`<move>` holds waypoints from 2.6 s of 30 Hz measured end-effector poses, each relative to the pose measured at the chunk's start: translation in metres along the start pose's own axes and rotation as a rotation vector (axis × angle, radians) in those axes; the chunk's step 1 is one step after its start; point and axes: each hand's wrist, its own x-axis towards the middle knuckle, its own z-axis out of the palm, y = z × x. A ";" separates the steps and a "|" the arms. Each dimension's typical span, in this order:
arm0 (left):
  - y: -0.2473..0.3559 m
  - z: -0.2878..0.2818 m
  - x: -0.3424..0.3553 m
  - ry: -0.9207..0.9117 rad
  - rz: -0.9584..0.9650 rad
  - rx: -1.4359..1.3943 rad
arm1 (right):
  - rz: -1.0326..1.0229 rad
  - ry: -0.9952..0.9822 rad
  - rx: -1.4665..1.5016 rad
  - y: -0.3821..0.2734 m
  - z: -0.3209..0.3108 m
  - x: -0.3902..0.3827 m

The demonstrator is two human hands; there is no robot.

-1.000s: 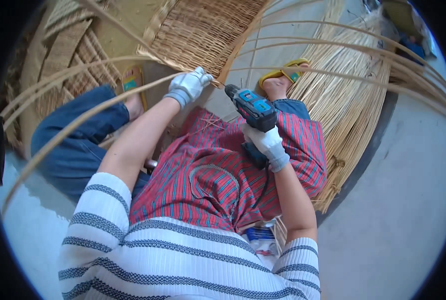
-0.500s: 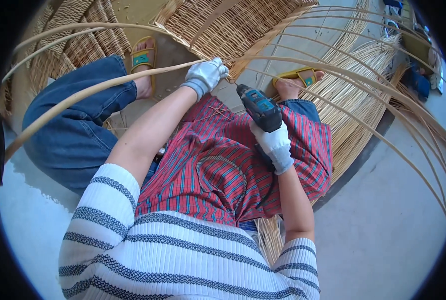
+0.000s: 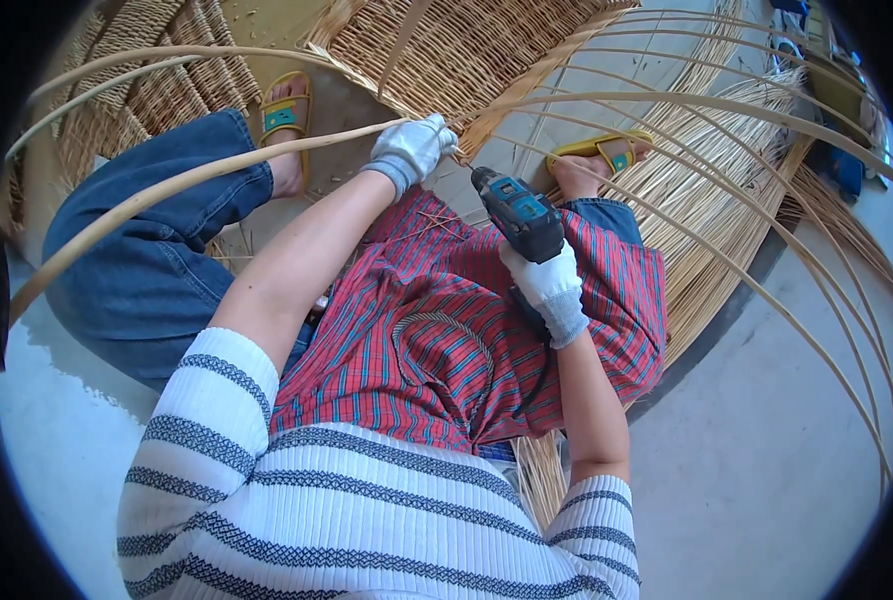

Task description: Weaving a wicker basket and using a power drill to secure the structure.

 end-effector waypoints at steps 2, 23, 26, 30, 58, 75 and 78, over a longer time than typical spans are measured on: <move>0.003 -0.001 0.000 -0.007 -0.072 -0.049 | 0.074 -0.028 0.011 0.001 -0.001 0.000; 0.001 0.012 0.016 -0.006 -0.129 0.074 | 0.061 -0.052 -0.040 0.011 0.006 0.003; 0.003 0.014 0.016 0.067 -0.063 0.270 | 0.071 0.005 -0.049 0.012 0.008 0.002; 0.001 0.015 0.017 -0.033 -0.046 0.285 | 0.114 -0.013 -0.049 0.014 0.010 0.004; 0.043 0.046 0.078 0.066 0.161 0.387 | 0.360 0.171 0.549 -0.069 -0.061 -0.070; 0.000 -0.114 0.034 0.532 0.416 0.554 | -0.673 0.063 0.053 -0.137 -0.087 -0.066; 0.026 -0.125 0.042 0.398 0.377 0.798 | -0.660 0.236 0.018 -0.190 -0.112 -0.030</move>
